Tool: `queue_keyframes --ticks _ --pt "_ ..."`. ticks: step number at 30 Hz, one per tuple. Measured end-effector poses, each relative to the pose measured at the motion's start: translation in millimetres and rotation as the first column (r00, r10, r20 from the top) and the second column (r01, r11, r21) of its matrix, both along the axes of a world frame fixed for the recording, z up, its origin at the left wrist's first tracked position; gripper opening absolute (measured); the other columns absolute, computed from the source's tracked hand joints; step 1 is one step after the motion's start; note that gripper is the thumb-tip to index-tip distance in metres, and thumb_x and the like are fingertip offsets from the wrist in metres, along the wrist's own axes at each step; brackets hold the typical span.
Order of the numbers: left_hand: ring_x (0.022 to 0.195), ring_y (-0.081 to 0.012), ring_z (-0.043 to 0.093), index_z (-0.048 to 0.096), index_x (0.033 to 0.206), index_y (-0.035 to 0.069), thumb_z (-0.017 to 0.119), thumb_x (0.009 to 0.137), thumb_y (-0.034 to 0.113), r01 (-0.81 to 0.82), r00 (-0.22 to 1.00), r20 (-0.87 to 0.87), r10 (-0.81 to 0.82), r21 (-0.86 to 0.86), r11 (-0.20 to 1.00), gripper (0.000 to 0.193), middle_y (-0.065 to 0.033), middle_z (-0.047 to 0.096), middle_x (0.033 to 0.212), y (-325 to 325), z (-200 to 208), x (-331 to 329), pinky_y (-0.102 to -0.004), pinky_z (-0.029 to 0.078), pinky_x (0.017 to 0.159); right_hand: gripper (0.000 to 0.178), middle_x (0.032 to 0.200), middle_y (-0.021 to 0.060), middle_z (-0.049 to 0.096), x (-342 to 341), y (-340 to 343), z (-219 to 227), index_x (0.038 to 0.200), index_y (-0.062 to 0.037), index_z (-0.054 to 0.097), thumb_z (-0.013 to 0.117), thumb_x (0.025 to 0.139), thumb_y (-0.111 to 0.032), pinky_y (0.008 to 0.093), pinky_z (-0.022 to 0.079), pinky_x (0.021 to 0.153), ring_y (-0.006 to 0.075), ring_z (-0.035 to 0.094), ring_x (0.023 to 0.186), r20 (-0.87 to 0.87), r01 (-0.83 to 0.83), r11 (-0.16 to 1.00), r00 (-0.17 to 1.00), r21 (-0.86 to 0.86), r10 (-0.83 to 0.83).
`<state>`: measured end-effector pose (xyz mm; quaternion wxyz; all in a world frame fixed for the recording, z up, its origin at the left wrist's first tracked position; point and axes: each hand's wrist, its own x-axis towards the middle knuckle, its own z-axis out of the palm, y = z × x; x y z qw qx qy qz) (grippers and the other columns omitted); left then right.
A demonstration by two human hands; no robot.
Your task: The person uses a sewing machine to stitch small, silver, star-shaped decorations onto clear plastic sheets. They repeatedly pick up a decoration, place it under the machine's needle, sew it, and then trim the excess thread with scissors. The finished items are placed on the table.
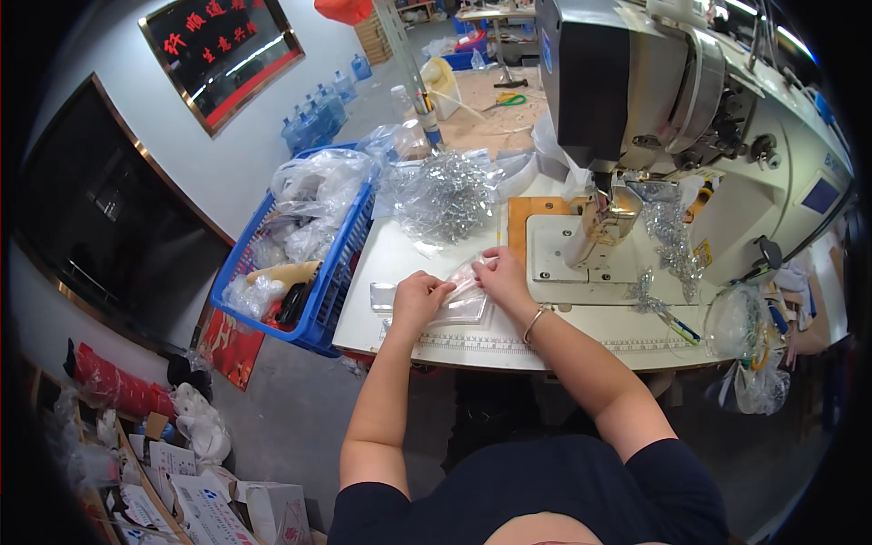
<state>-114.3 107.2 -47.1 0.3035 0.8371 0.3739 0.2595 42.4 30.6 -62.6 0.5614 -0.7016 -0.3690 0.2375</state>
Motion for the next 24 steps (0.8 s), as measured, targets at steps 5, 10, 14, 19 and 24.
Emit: queue_keyframes --ticks 5,10,14,19,24 --pt "0.073 -0.0262 0.061 0.069 0.087 0.004 0.067 0.078 0.020 -0.019 0.988 0.154 -0.017 0.227 0.974 0.019 -0.0134 0.061 0.082 17.2 -6.9 41.2 -0.0332 0.048 0.067 0.020 0.075 0.0103 0.060 25.4 24.8 -18.7 0.098 0.0064 0.057 0.060 0.083 -0.006 0.0249 0.051 0.050 0.0155 0.062 0.059 -0.517 -0.069 0.997 0.854 0.015 0.067" --pt "0.077 -0.0296 0.061 0.070 0.087 0.009 0.065 0.077 0.021 -0.022 0.994 -0.105 0.039 0.158 0.987 0.017 -0.0111 0.062 0.085 14.7 -9.4 55.0 -0.0369 0.048 0.069 0.023 0.075 0.0105 0.061 29.4 20.8 -22.7 0.099 0.0089 0.057 0.061 0.080 -0.003 0.0234 0.050 0.047 0.0137 0.062 0.058 -0.434 -0.159 0.987 0.888 0.023 0.153" --pt "0.072 -0.0266 0.062 0.069 0.085 0.009 0.066 0.075 0.017 -0.056 0.998 0.046 0.046 0.254 0.966 0.013 -0.0081 0.062 0.085 3.5 -18.6 51.4 -0.0361 0.049 0.065 0.025 0.074 0.0103 0.062 28.7 19.4 -17.8 0.104 0.0056 0.057 0.056 0.085 -0.009 0.0240 0.049 0.044 0.0145 0.062 0.055 -0.509 -0.138 0.990 0.854 -0.022 0.108" --pt "0.073 -0.0184 0.062 0.064 0.085 0.005 0.066 0.077 0.009 0.011 0.955 0.297 0.025 -0.119 0.993 0.010 -0.0053 0.063 0.085 8.4 -15.6 36.0 -0.0316 0.048 0.064 0.027 0.084 0.0147 0.059 35.3 17.5 -3.2 0.107 -0.0073 0.062 0.058 0.083 -0.019 0.0333 0.051 0.068 0.0250 0.062 0.075 -0.051 -0.211 0.960 0.977 -0.185 0.205" --pt "0.098 -0.0193 0.055 0.058 0.092 0.005 0.054 0.088 0.007 0.194 0.462 0.886 0.033 -0.137 0.971 0.006 -0.0078 0.060 0.103 10.3 -37.1 -38.3 -0.0305 0.044 0.086 0.026 0.098 0.0155 0.051 16.2 4.1 9.6 0.101 -0.0135 0.066 0.063 0.079 -0.026 0.0371 0.044 0.084 0.0310 0.056 0.089 0.473 -0.233 0.926 0.807 -0.297 0.354"
